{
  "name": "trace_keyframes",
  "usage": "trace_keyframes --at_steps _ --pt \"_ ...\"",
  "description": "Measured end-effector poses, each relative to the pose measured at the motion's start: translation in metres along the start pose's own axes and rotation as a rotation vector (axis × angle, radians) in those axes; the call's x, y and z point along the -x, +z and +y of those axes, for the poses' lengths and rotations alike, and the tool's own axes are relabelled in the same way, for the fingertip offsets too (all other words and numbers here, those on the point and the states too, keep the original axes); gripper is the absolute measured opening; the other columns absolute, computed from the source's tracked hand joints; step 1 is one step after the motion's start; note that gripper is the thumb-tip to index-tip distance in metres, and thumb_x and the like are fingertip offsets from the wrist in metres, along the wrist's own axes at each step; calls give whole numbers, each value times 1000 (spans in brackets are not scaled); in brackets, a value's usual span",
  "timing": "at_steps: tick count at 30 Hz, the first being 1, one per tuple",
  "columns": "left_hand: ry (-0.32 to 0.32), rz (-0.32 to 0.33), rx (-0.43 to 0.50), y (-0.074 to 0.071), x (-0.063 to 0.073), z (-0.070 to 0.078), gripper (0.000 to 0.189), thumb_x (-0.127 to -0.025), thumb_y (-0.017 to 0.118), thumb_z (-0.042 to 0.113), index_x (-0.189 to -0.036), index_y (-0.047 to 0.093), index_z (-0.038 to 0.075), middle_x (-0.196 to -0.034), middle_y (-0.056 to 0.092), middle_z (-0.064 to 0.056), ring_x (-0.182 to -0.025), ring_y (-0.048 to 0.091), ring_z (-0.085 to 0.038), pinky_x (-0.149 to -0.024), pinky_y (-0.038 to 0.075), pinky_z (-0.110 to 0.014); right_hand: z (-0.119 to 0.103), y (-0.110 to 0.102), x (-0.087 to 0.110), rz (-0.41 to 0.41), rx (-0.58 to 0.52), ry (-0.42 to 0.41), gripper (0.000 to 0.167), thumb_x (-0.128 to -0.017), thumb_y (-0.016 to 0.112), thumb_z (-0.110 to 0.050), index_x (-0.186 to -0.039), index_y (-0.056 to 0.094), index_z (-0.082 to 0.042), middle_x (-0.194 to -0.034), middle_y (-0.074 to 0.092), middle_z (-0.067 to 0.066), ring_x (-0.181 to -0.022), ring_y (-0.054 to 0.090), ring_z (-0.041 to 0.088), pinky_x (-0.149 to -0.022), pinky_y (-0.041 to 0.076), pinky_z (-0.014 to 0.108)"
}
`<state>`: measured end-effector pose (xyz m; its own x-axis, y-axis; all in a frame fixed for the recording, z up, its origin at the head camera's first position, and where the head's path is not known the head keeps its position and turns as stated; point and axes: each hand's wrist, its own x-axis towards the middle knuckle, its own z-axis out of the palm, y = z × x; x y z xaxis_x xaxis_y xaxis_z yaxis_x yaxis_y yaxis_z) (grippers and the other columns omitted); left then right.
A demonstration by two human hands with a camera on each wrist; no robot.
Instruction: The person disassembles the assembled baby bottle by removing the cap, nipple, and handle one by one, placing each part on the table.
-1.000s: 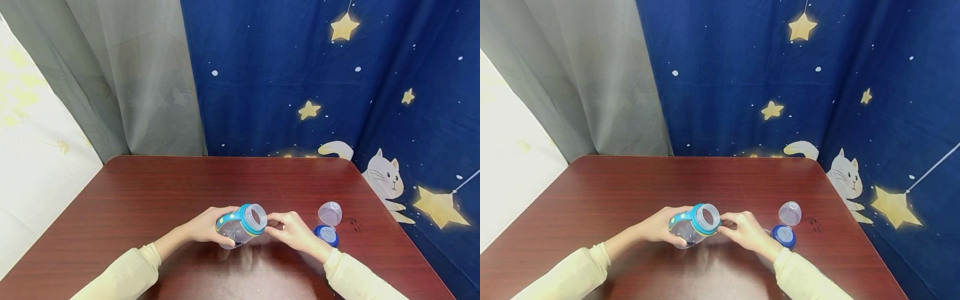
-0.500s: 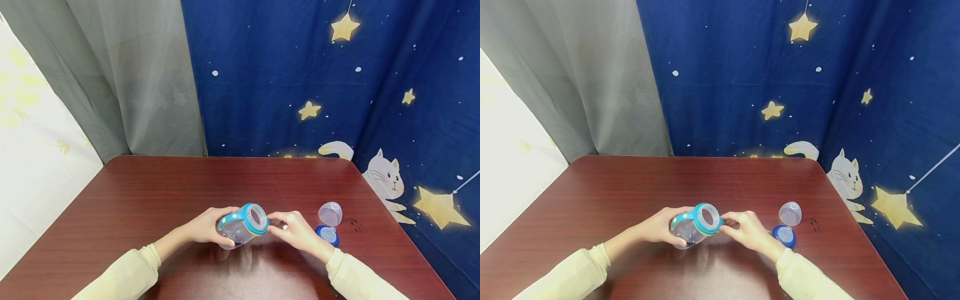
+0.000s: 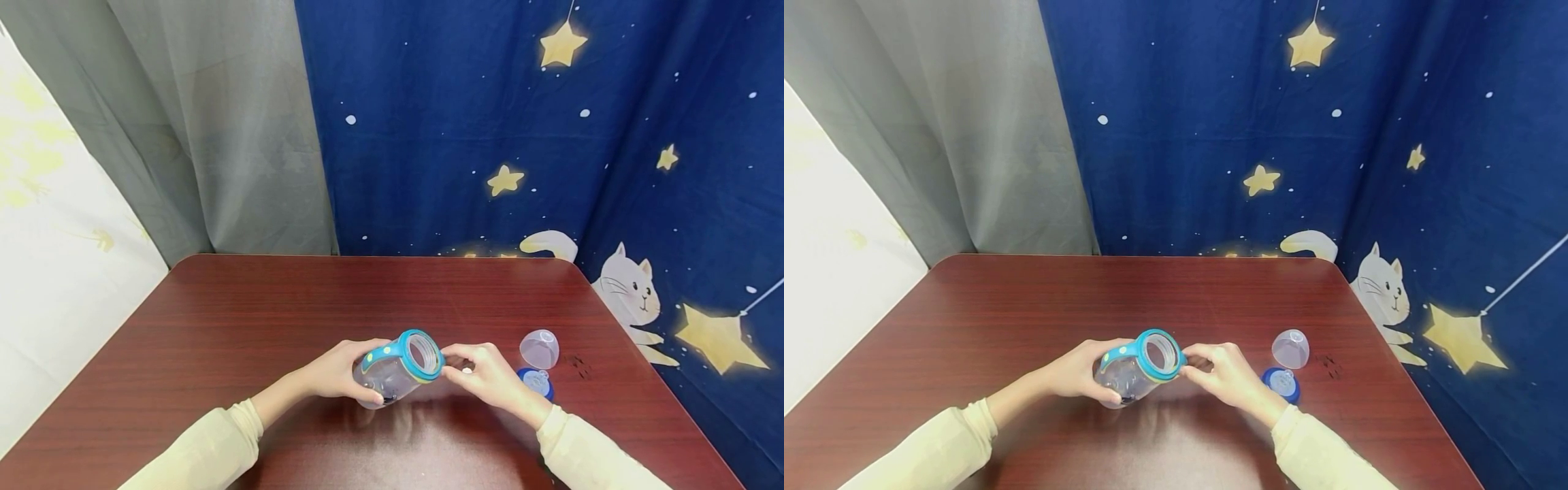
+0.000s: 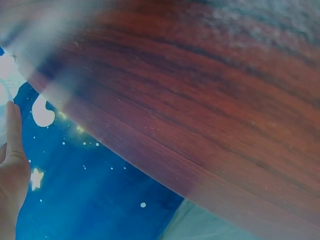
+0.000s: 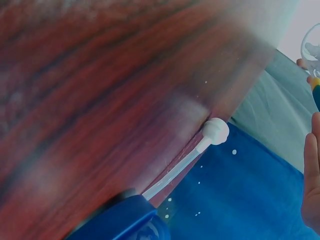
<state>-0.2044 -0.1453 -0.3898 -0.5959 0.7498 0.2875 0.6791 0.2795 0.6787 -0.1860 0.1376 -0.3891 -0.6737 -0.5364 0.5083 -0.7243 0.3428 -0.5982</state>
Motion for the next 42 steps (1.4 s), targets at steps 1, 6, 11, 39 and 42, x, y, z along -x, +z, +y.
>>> trace_keyframes --at_steps 1,6,11,39,42 --pt "-4 0 0 0 0 0 70 -65 75 42 -125 45 23 -98 57 11 -83 55 -7 -69 46 -25 0 -1 0 3 2 -1 17 -78 68 -16 -93 66 -11 -78 63 -9 -66 59 3 -55 47 20" --pt "0 5 -5 1 0 -2 67 -65 75 42 -123 46 24 -98 57 12 -82 55 -7 -68 46 -25 0 -3 0 10 4 1 17 -78 68 -16 -94 66 -10 -78 64 -7 -67 59 3 -57 48 20" --pt "-4 8 -8 1 1 -1 67 -64 75 42 -122 47 23 -97 58 12 -82 55 -6 -69 45 -25 0 -5 0 17 16 -14 18 -77 68 -14 -93 66 -8 -78 63 -8 -67 59 3 -57 47 19" --pt "-2 8 -66 2 3 -1 55 -63 76 42 -107 50 20 -84 56 12 -72 54 -4 -62 44 -20 -5 -32 -4 88 119 -117 26 -70 73 -6 -93 65 -12 -75 63 -9 -66 59 4 -55 46 20" --pt "-15 -2 -65 2 3 -2 56 -63 74 45 -108 50 21 -83 56 13 -72 54 -3 -61 44 -20 -4 -34 -4 91 124 -116 27 -69 74 -3 -93 65 -11 -75 62 -9 -66 59 4 -55 46 22"
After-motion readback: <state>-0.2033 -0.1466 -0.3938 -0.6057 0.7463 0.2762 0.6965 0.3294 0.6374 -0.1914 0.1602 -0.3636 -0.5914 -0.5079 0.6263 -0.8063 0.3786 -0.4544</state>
